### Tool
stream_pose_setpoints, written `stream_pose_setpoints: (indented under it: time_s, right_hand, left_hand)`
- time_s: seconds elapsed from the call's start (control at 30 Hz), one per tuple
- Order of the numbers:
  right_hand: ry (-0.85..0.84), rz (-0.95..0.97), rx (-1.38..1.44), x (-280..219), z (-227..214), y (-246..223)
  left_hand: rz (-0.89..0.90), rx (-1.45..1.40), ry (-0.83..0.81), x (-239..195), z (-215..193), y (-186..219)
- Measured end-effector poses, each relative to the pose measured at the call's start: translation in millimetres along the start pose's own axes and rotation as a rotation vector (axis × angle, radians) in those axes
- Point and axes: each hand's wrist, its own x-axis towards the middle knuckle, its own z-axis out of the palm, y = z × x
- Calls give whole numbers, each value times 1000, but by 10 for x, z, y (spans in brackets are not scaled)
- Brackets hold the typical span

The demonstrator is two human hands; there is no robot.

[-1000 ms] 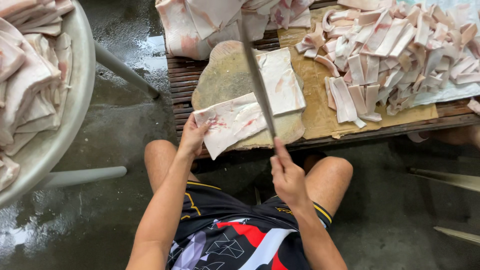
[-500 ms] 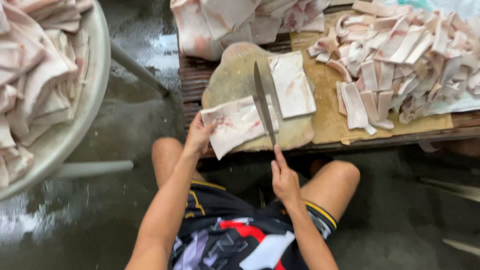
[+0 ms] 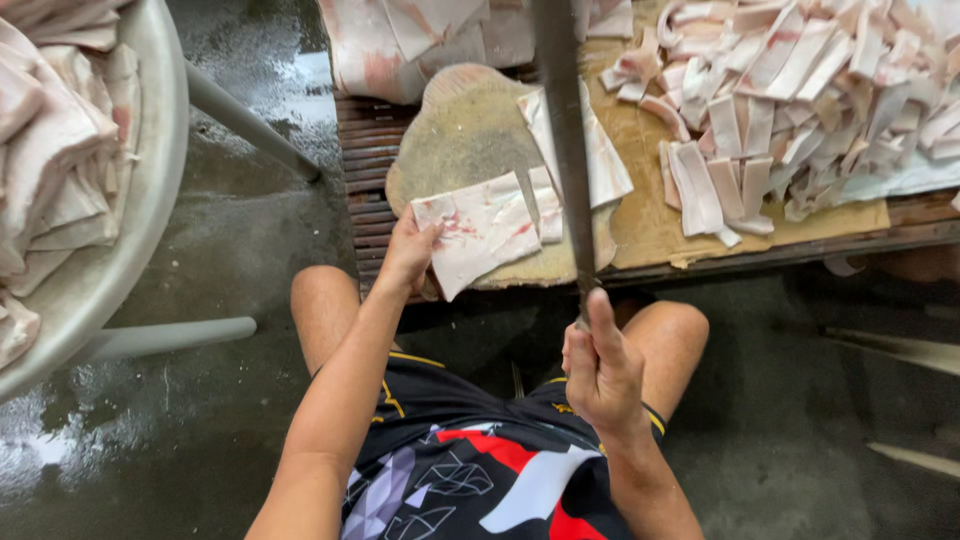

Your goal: The person uses a large knife to slice slabs of pork fat and skin into thin strips on a wooden cutting board, placing the pieces in a pile on the table.

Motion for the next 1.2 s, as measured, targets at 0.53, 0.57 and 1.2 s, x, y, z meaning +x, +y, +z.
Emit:
stream_pose_setpoints:
  time_s: [0.53,0.57,1.2]
  right_hand:
    - [-187,628,-462,-283,488,1184]
    - [-159,504,-425,-351,478,1158]
    - [-54,447,-359,52,336,809]
  left_hand:
    - [200,8,-6,-114,90,210]
    - [252,16,-52,-254,189,279]
    - [-11,78,19,170,-3,-243]
